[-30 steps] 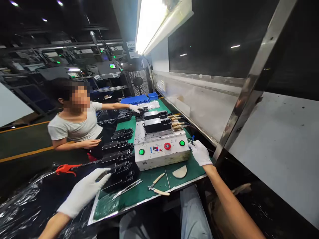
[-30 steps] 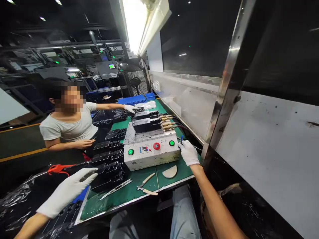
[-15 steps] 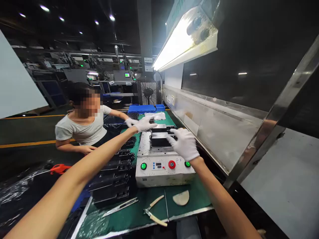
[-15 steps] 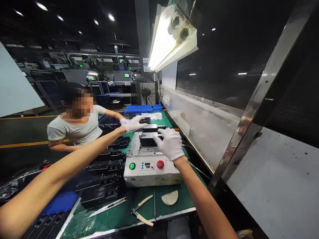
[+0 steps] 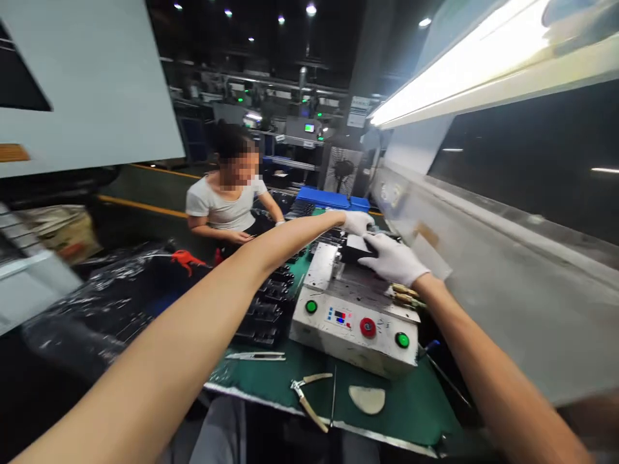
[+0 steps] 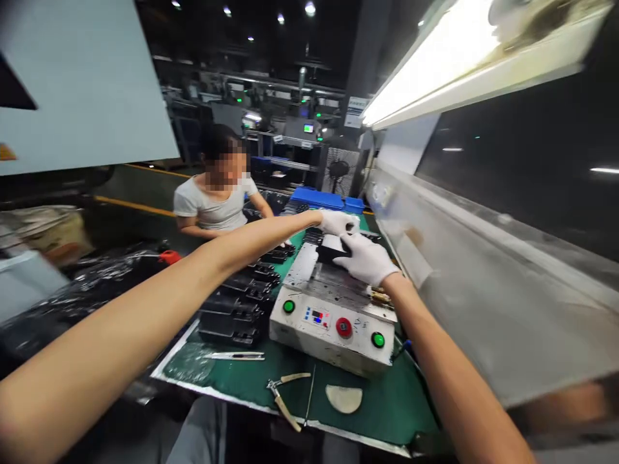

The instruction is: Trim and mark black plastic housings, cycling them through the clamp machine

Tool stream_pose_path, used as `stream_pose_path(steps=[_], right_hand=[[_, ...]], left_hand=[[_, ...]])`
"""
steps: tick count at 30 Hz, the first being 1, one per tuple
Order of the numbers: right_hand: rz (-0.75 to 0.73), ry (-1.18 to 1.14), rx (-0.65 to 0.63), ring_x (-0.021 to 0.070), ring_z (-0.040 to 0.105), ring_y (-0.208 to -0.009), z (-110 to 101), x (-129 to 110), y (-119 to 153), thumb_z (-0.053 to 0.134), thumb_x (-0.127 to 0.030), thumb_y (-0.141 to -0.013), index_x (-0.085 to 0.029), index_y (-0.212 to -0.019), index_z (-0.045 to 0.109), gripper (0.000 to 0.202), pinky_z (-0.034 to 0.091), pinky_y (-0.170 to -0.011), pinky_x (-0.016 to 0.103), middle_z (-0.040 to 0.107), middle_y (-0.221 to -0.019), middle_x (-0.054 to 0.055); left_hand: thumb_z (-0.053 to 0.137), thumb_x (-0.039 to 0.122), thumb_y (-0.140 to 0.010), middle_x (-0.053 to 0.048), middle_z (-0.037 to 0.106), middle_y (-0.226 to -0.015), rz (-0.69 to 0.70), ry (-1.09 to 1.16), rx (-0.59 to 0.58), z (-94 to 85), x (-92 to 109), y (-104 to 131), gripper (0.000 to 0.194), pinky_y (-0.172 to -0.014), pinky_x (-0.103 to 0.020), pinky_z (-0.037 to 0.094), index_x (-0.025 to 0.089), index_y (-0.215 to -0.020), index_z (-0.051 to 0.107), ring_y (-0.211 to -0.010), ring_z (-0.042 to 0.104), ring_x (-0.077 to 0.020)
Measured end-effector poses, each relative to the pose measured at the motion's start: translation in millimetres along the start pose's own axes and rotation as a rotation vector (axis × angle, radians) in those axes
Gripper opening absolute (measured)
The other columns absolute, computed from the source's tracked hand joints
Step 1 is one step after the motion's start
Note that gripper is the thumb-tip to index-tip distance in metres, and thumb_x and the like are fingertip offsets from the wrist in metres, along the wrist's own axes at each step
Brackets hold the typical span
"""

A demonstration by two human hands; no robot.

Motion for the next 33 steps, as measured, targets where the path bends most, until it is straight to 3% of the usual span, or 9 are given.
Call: stream_pose_path(steps=[5,7,9,12,15,17,20,27,33], right_hand=[[-0.006,0.014,0.259,0.0334,0.067,-0.114,-51,6,4,0.068,-0.046,-0.089,-0.019,-0.143,0.058,0.061,0.055,-0.095,0.045,0.068,-0.129,0.014],[0.026,0.043,0.401,0.0353,0.067,-0.115,-77,2,26,0.064,-0.053,-0.091,-0.017,-0.146,0.057,0.066,0.055,-0.095,0.048,0.069,-0.127,0.017],[0.089,0.093,0.541,0.0381,0.066,-0.116,-101,-5,51,0.055,-0.071,-0.091,-0.018,-0.147,0.057,0.078,0.055,-0.094,0.051,0.069,-0.126,0.02],[0.188,0.073,0.639,0.0391,0.066,-0.119,-119,-20,77,0.035,-0.092,-0.083,-0.026,-0.149,0.058,0.096,0.054,-0.097,0.053,0.07,-0.125,0.02],[0.118,-0.033,0.583,0.0368,0.066,-0.12,-110,-56,72,0.039,-0.089,-0.085,-0.027,-0.149,0.057,0.091,0.052,-0.104,0.053,0.07,-0.126,0.019],[-0.005,-0.113,0.541,0.0347,0.067,-0.117,-96,-94,56,0.052,-0.078,-0.09,-0.023,-0.149,0.056,0.081,0.052,-0.105,0.053,0.07,-0.127,0.017],[-0.109,-0.217,0.39,0.0324,0.067,-0.115,-59,-156,23,0.067,-0.058,-0.09,-0.022,-0.149,0.055,0.07,0.054,-0.102,0.051,0.069,-0.127,0.014],[-0.129,-0.237,-0.078,0.0305,0.065,-0.114,60,-270,-28,0.071,-0.05,-0.089,-0.017,-0.149,0.054,0.071,0.053,-0.094,0.04,0.067,-0.131,0.013],[-0.099,-0.163,-0.198,0.031,0.059,-0.125,131,-298,-53,0.067,-0.052,-0.092,-0.017,-0.153,0.048,0.073,0.05,-0.097,0.04,0.062,-0.14,0.016]], left_hand=[[0.071,0.042,-0.07,-0.012,0.07,-0.111,-0.095,0.026,0.283,-97.9,-23,19,0.06,-0.077,-0.032,0.041,0.008,-0.119,0.062,-0.09,0.059,-0.0198],[0.066,0.044,-0.076,-0.01,0.068,-0.11,-0.113,0.068,0.409,-129.4,-26,72,0.06,-0.081,-0.032,0.042,0.005,-0.121,0.059,-0.092,0.059,-0.0191],[0.065,0.043,-0.076,-0.005,0.065,-0.102,-0.128,0.076,0.419,-134.0,-23,149,0.057,-0.083,-0.032,0.04,0.002,-0.115,0.061,-0.092,0.059,-0.0182],[0.07,0.042,-0.073,0.0,0.066,-0.094,-0.212,0.034,0.194,-74.7,-6,287,0.043,-0.081,-0.031,0.041,0.012,-0.103,0.066,-0.089,0.06,-0.0178],[0.08,0.042,-0.064,0.001,0.07,-0.096,-0.405,0.15,-0.08,35.7,15,409,0.04,-0.072,-0.03,0.043,0.023,-0.097,0.066,-0.085,0.064,-0.0197],[0.081,0.042,-0.063,0.0,0.072,-0.096,-0.506,0.212,-0.2,105.0,27,462,0.039,-0.072,-0.031,0.046,0.026,-0.095,0.067,-0.086,0.067,-0.0224],[0.078,0.045,-0.069,-0.005,0.075,-0.107,-0.577,0.197,-0.183,161.9,30,493,0.047,-0.083,-0.036,0.05,0.026,-0.11,0.066,-0.098,0.069,-0.0274],[0.083,0.04,-0.068,-0.011,0.073,-0.117,-0.467,0.134,-0.098,169.2,16,484,0.06,-0.092,-0.047,0.053,0.022,-0.121,0.062,-0.106,0.067,-0.035],[0.072,0.027,-0.082,-0.017,0.06,-0.146,-0.478,0.051,0.096,177.0,42,505,0.066,-0.12,-0.059,0.041,0.019,-0.143,0.047,-0.137,0.053,-0.0362]])
Point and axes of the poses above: each hand's wrist, its own y-axis away from the middle knuckle, its own z-axis out of the palm, x = y × z, the point moved 6 cm from there along -y, towards the middle knuckle
